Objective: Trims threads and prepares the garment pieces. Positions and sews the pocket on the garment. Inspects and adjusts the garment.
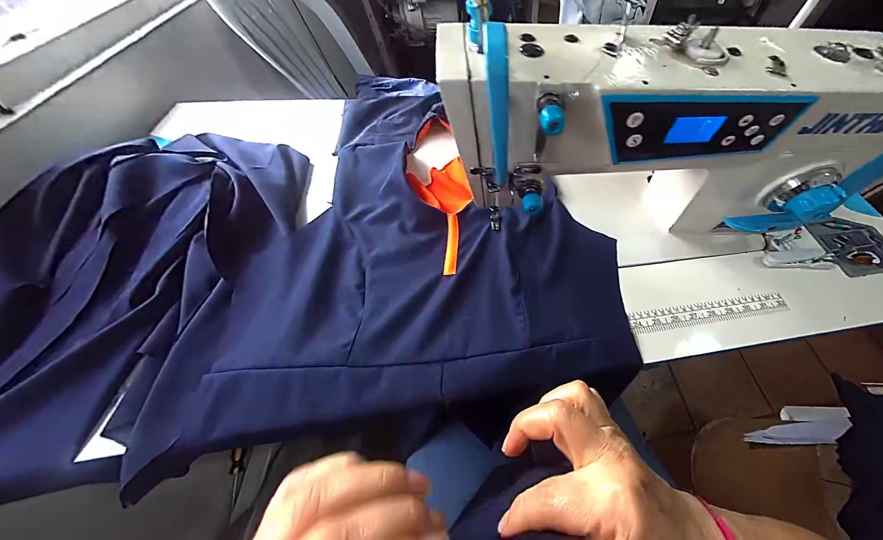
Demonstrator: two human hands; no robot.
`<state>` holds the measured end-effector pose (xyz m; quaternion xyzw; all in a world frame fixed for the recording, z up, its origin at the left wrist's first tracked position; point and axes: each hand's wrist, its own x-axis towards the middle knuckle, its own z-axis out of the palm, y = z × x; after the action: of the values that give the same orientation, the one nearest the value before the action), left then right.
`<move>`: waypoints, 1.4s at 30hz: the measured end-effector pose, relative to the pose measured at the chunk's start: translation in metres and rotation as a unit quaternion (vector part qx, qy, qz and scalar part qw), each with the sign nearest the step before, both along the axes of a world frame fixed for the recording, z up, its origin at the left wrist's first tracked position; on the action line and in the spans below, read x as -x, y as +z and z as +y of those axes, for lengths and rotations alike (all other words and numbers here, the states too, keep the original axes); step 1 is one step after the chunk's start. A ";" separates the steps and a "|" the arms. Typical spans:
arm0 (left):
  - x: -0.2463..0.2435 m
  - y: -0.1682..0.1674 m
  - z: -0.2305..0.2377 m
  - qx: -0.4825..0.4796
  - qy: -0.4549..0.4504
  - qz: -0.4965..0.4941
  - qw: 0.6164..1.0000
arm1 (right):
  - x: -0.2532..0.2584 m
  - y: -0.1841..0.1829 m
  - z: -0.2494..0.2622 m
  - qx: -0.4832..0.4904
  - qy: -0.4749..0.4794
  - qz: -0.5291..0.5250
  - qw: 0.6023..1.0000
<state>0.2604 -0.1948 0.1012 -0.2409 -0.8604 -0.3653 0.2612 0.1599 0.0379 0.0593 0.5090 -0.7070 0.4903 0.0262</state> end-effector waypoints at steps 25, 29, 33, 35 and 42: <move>0.129 -0.037 -0.039 -0.260 0.000 -0.156 0.953 | 0.070 -0.021 -0.006 0.145 -0.210 -0.178 0.950; 0.124 -0.026 -0.040 -0.153 0.026 -0.100 0.983 | 0.067 -0.014 0.001 0.092 -0.217 -0.104 0.966; 0.120 -0.025 -0.039 -0.028 0.059 -0.019 0.998 | 0.064 -0.010 0.005 0.052 -0.240 -0.010 0.969; 0.120 -0.026 -0.039 0.006 0.069 0.007 0.998 | 0.064 -0.011 0.006 0.040 -0.252 0.024 0.966; 0.117 -0.037 -0.042 0.059 0.096 0.015 0.994 | 0.060 -0.016 0.003 0.021 -0.271 0.042 0.961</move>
<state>0.1432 -0.2364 0.0645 -0.1774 -0.8956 -0.2839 0.2931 0.0995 0.0411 0.0429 0.3174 -0.8065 0.4577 0.1981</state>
